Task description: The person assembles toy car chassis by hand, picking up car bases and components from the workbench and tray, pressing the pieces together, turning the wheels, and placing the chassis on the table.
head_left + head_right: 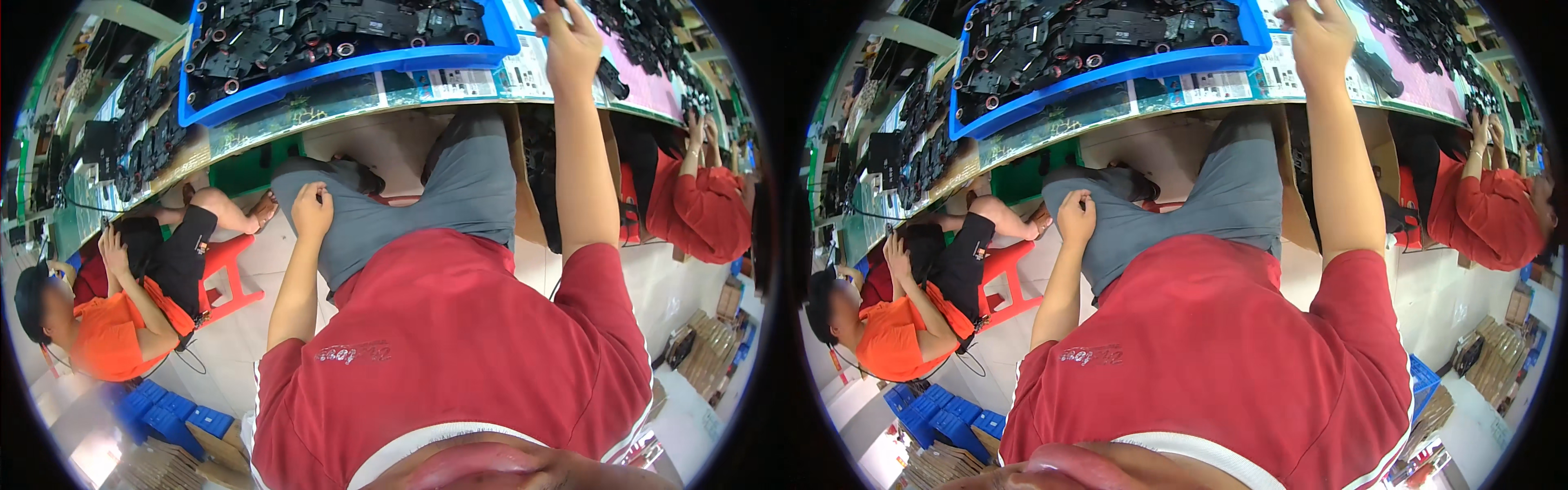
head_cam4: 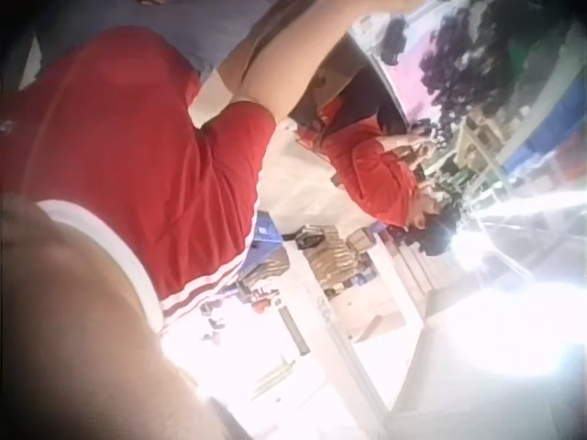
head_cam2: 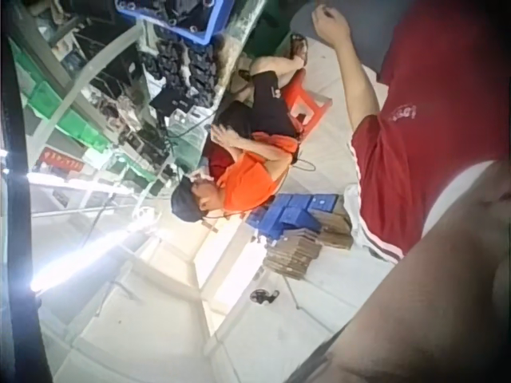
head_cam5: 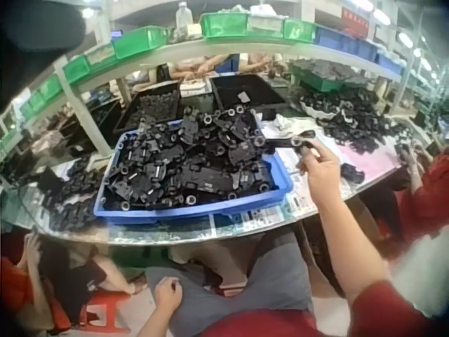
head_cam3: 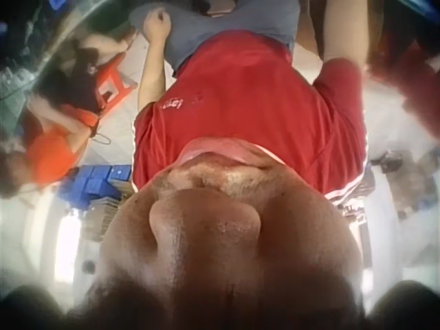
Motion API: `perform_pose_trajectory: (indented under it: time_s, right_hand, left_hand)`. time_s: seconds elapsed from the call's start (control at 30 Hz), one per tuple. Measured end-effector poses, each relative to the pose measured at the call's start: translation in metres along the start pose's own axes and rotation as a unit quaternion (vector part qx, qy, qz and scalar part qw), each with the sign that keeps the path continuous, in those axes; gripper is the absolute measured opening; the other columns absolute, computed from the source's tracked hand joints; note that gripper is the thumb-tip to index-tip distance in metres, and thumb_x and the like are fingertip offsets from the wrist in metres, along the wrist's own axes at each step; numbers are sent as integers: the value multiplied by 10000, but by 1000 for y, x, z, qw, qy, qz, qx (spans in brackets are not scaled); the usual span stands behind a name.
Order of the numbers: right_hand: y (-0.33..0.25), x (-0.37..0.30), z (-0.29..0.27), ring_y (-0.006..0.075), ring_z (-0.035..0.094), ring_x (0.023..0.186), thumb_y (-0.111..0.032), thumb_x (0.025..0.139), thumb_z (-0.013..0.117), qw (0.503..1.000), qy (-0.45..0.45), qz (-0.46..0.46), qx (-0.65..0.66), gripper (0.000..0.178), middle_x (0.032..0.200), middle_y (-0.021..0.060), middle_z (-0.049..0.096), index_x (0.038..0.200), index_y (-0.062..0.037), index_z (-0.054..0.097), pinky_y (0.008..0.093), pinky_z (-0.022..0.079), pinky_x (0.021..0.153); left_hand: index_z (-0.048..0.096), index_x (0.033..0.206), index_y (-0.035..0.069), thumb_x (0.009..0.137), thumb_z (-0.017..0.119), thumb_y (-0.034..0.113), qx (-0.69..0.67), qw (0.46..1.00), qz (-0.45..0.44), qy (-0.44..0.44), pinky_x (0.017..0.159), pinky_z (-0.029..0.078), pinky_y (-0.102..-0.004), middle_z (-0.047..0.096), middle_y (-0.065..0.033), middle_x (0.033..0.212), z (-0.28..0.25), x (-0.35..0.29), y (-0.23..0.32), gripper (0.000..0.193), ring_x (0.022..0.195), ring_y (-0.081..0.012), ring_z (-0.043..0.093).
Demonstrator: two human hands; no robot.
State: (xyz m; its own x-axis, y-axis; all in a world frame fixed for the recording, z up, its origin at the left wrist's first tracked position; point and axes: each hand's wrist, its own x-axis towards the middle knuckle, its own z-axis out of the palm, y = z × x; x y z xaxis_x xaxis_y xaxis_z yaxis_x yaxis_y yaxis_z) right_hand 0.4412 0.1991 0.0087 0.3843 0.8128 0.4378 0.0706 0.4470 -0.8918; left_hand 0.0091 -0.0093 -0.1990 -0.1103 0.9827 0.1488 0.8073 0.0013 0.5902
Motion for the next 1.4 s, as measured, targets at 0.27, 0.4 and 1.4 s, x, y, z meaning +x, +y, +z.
perform_pose_trajectory:
  time_s: [0.27,0.4,1.4]
  right_hand:
    - [37,-36,-88,235,663,756,-48,815,763,844,-25,-273,-461,221,975,96,676,1036,-57,757,326,546,689]
    - [19,-44,-72,243,651,903,-70,822,767,903,-170,-98,-381,393,1116,136,642,1204,-43,675,331,544,782]
    - [-26,33,-196,384,618,1093,-124,793,790,822,-157,-44,-546,476,1170,219,644,1231,10,661,414,490,960]
  left_hand:
    - [703,935,38,832,633,105,10,1000,15,1,750,539,-404,688,-117,874,7,8,3,142,821,-319,681]
    - [705,936,39,834,632,105,24,1000,6,-7,753,539,-405,690,-119,876,6,3,1,142,821,-317,682]
    - [708,947,45,846,617,126,74,997,8,-27,766,540,-432,701,-122,885,17,13,14,159,844,-332,689]
